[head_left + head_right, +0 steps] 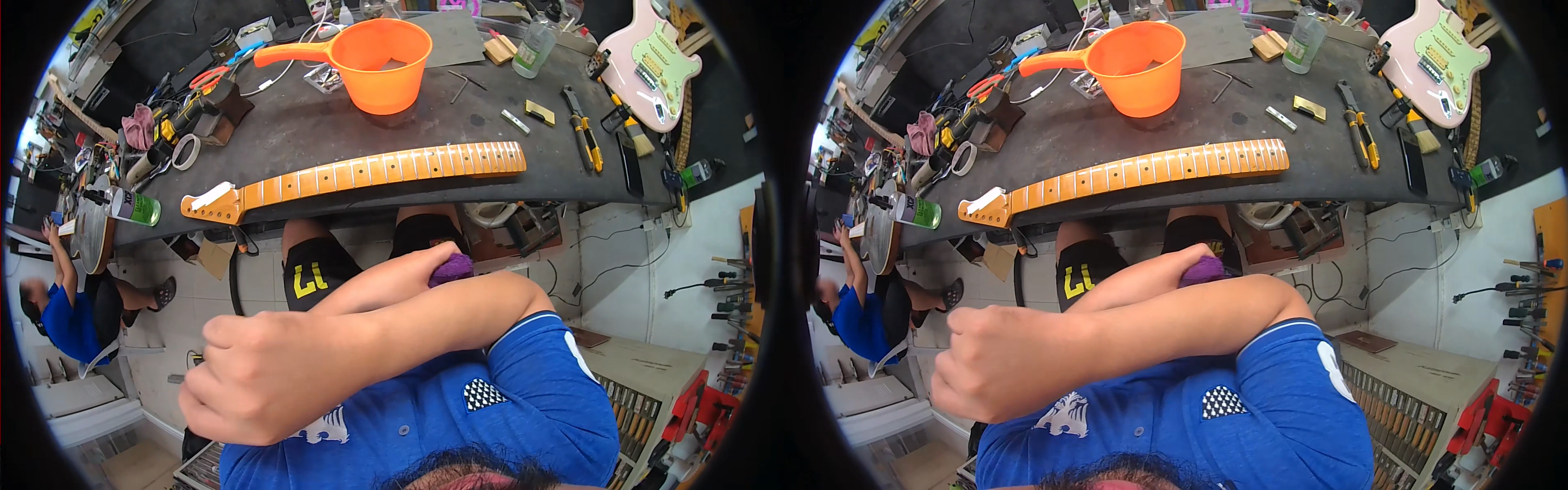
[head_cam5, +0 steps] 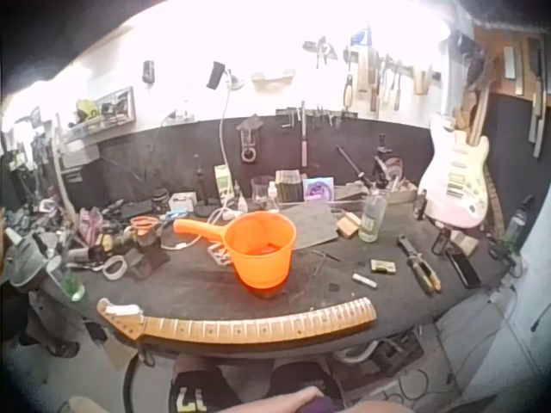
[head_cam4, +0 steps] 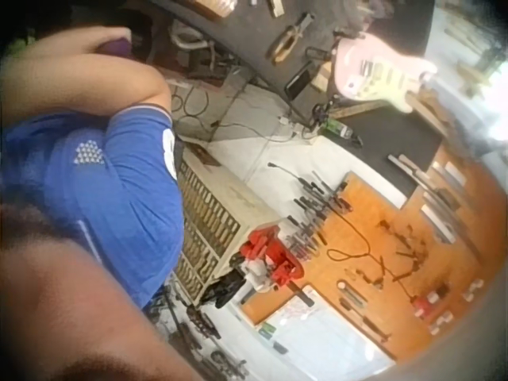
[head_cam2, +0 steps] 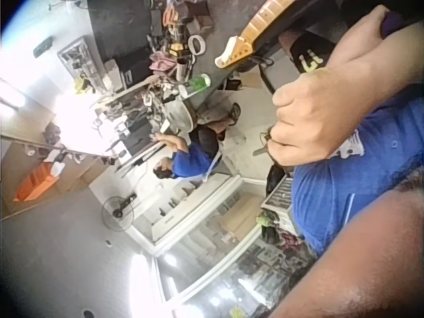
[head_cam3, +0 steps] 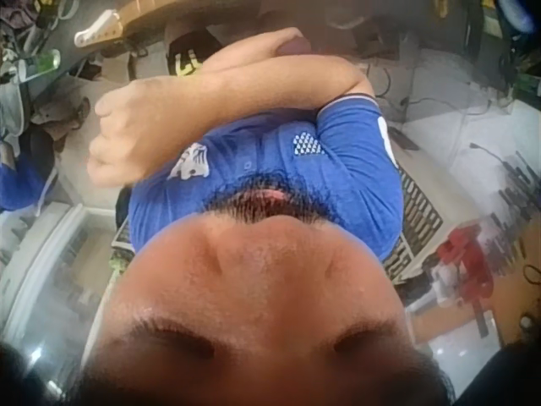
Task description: The person rubs a small black sanding block along the side of a wooden guitar neck, wipes the surface with a purple cloth, and continues sanding different sections of the neck.
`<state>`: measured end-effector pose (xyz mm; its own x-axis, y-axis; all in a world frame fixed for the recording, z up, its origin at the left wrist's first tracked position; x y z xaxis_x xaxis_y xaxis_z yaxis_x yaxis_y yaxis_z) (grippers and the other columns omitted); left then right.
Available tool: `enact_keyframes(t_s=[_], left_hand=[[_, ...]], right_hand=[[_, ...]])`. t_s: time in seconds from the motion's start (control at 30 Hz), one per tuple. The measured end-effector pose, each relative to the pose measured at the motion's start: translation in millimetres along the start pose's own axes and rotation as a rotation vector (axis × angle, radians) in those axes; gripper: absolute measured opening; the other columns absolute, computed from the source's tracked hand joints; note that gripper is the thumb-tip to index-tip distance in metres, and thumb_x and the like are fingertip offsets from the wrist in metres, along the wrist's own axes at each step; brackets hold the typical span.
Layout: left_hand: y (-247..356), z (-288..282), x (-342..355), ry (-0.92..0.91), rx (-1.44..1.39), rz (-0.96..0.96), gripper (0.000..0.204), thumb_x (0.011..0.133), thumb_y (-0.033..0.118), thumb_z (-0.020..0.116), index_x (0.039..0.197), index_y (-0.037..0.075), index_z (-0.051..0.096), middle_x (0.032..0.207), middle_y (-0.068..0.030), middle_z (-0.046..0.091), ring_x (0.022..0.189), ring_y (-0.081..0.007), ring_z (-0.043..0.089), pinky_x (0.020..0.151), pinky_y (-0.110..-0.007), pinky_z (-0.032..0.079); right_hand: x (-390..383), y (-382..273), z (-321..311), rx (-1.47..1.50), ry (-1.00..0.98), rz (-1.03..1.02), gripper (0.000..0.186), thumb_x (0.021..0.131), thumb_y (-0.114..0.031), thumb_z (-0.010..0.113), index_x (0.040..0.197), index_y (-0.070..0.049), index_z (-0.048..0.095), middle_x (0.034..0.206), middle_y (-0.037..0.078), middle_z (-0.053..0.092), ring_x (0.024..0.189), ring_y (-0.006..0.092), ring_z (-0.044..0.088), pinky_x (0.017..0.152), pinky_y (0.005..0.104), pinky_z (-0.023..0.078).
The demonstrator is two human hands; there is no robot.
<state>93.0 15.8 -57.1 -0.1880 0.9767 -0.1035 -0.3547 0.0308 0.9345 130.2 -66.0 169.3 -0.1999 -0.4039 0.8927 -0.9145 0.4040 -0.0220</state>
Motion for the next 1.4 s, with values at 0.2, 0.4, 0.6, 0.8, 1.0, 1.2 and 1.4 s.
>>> enact_keyframes(t_s=[0.2, 0.4, 0.6, 0.8, 1.0, 1.2, 1.4], left_hand=[[45.3, -41.2, -38.7, 0.148, 0.352, -0.013, 0.062, 0.097, 0.053, 0.08, 0.13, 0.004, 0.06, 0.117, -0.003, 0.062, 0.104, -0.0123, 0.063, 0.09, -0.03, 0.052], [202.4, -140.9, -152.0, 0.709, 0.584, 0.587, 0.075, 0.099, 0.067, 0.071, 0.131, 0.0, 0.061, 0.111, -0.0045, 0.066, 0.1, -0.0144, 0.067, 0.087, -0.03, 0.055], [275.8, -206.6, -222.2, 1.391, 0.307, 0.821, 0.037, 0.111, 0.03, 0.06, 0.133, 0.001, 0.065, 0.118, -0.0053, 0.07, 0.107, -0.0159, 0.069, 0.095, -0.032, 0.056], [318.1, -234.1, -192.8, 1.46, 1.276, 0.449, 0.028, 0.09, 0.006, 0.055, 0.114, 0.004, 0.069, 0.105, -0.0101, 0.073, 0.1, -0.0237, 0.07, 0.094, -0.037, 0.054], [325.1, -318.4, -181.5, 1.448, 1.861, 0.346, 0.026, 0.086, 0.004, 0.054, 0.108, 0.002, 0.069, 0.114, -0.019, 0.069, 0.111, -0.0413, 0.066, 0.1, -0.045, 0.052], [349.2, -336.4, -187.0, 1.647, 1.754, 0.591, 0.038, 0.093, 0.021, 0.084, 0.123, 0.002, 0.07, 0.122, -0.0169, 0.067, 0.117, -0.0332, 0.067, 0.105, -0.042, 0.052], [329.0, -383.1, -203.4, 1.571, 1.529, 0.358, 0.046, 0.092, 0.023, 0.084, 0.131, 0.003, 0.069, 0.131, -0.0161, 0.071, 0.114, -0.0245, 0.072, 0.096, -0.039, 0.058]], right_hand=[[-44.7, 31.1, -34.4, -0.005, 0.037, 0.084, 0.029, 0.076, -0.021, 0.074, 0.101, -0.007, 0.074, 0.073, -0.004, 0.053, 0.059, 0.0111, 0.054, 0.059, 0.0279, 0.042], [-112.9, 58.1, -56.1, 0.127, -0.249, 0.297, 0.037, 0.072, -0.012, 0.08, 0.109, -0.011, 0.08, 0.074, -0.002, 0.055, 0.061, 0.0168, 0.058, 0.057, 0.0328, 0.042], [-175.5, 88.5, -61.9, 0.257, -0.278, 0.642, 0.012, 0.087, -0.01, 0.08, 0.086, -0.011, 0.068, 0.069, 0.003, 0.062, 0.059, 0.0238, 0.061, 0.058, 0.0375, 0.045], [-205.9, 101.4, -53.4, 0.228, -0.542, 0.708, 0.029, 0.097, -0.023, 0.078, 0.078, -0.011, 0.059, 0.069, 0.003, 0.061, 0.061, 0.0225, 0.063, 0.059, 0.0373, 0.045], [-209.3, 116.9, -43.5, 0.242, -0.53, 0.755, 0.009, 0.095, -0.017, 0.079, 0.095, -0.011, 0.072, 0.077, 0.003, 0.068, 0.067, 0.0219, 0.067, 0.062, 0.0366, 0.047], [-219.4, 123.9, -31.2, 0.294, -0.553, 0.829, 0.012, 0.093, -0.012, 0.079, 0.103, -0.01, 0.075, 0.081, 0.004, 0.071, 0.069, 0.0225, 0.069, 0.064, 0.0367, 0.049], [-229.6, 125.5, -23.6, 0.326, -0.58, 0.901, 0.011, 0.093, -0.011, 0.079, 0.103, -0.009, 0.076, 0.084, 0.006, 0.073, 0.07, 0.0246, 0.069, 0.065, 0.0376, 0.051]])
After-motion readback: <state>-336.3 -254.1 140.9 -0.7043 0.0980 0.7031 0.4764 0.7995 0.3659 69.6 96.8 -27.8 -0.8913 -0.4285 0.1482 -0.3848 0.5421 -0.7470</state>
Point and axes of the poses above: each hand's wrist, its own x-axis towards the middle knuckle, its own z-axis out of the palm, y = z × x, the point moved 8 cm from there along x, towards the middle knuckle
